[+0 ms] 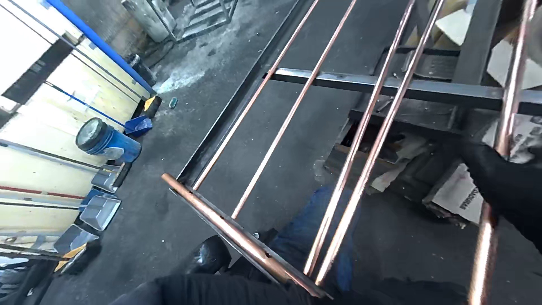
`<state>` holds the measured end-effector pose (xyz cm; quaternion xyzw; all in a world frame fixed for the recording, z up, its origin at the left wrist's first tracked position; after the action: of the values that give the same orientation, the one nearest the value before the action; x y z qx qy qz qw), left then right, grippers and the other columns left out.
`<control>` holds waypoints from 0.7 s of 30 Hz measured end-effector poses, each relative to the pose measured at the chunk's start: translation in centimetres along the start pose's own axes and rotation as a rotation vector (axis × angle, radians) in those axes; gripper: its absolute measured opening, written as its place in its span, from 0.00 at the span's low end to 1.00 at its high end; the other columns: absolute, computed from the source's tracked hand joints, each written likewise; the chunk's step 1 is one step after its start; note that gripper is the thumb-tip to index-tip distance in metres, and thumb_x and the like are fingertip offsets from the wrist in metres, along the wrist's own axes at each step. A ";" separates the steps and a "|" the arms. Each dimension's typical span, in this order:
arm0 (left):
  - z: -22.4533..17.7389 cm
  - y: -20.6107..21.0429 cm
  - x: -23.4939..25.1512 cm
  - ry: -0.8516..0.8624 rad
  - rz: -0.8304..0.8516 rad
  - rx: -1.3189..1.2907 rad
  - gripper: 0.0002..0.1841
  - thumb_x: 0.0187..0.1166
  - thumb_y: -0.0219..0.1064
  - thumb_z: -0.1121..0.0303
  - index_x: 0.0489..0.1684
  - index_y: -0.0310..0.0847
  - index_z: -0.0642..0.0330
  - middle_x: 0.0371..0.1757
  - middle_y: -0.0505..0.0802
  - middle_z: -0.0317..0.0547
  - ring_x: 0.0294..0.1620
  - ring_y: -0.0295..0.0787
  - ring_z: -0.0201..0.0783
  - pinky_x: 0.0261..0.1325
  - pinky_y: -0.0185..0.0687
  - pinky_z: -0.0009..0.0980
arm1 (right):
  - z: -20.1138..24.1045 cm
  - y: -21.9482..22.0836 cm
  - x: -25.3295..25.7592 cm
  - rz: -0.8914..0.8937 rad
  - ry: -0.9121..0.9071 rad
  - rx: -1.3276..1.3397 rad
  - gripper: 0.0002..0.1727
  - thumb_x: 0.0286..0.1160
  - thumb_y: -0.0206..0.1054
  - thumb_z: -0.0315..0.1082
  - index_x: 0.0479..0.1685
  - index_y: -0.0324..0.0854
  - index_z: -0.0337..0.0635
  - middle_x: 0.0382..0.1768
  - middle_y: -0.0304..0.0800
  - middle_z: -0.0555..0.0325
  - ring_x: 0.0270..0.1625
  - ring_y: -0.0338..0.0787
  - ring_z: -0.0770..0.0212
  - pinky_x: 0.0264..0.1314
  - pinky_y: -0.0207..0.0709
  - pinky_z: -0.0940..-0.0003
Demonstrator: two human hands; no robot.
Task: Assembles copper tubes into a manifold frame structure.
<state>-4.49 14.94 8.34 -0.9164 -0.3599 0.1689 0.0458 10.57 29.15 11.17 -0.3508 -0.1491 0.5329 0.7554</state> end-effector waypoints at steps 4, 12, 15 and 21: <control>-4.0 -3.3 -2.4 0.241 -0.394 0.312 0.33 0.80 0.63 0.43 0.74 0.81 0.62 0.67 0.90 0.52 0.67 0.88 0.43 0.70 0.83 0.39 | 3.4 -0.4 1.1 -0.164 -0.441 -0.172 0.39 0.85 0.54 0.61 0.80 0.66 0.36 0.67 0.79 0.27 0.64 0.84 0.30 0.63 0.73 0.26; 0.2 -11.9 -5.0 -0.221 -0.353 0.228 0.31 0.86 0.61 0.48 0.81 0.66 0.59 0.50 0.91 0.48 0.48 0.90 0.40 0.56 0.88 0.42 | 4.7 6.0 0.4 0.301 0.043 0.511 0.15 0.89 0.59 0.47 0.46 0.79 0.44 0.26 0.82 0.60 0.22 0.83 0.67 0.22 0.82 0.69; 1.2 -10.9 -5.0 -0.252 -0.190 0.135 0.22 0.90 0.57 0.53 0.72 0.74 0.58 0.42 0.90 0.47 0.41 0.89 0.40 0.51 0.88 0.43 | 3.9 7.1 0.6 0.286 0.218 0.682 0.09 0.86 0.59 0.42 0.43 0.78 0.48 0.25 0.80 0.63 0.21 0.80 0.69 0.22 0.77 0.72; 0.5 -12.9 -6.5 -0.424 -0.297 0.510 0.30 0.86 0.55 0.50 0.85 0.63 0.51 0.38 0.91 0.45 0.40 0.91 0.45 0.47 0.87 0.48 | 3.3 7.5 -0.1 0.409 0.284 0.891 0.07 0.80 0.61 0.41 0.33 0.78 0.55 0.20 0.73 0.71 0.16 0.72 0.77 0.17 0.71 0.82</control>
<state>-17.44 19.99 12.33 -0.7579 -0.4367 0.4312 0.2211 3.34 31.71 8.40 -0.0856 0.2687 0.6286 0.7248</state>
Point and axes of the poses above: each hand's wrist, its own x-axis towards the middle knuckle, its own y-axis out of the palm, z = x × y, the point moved 6 cm from there along x, towards the middle knuckle
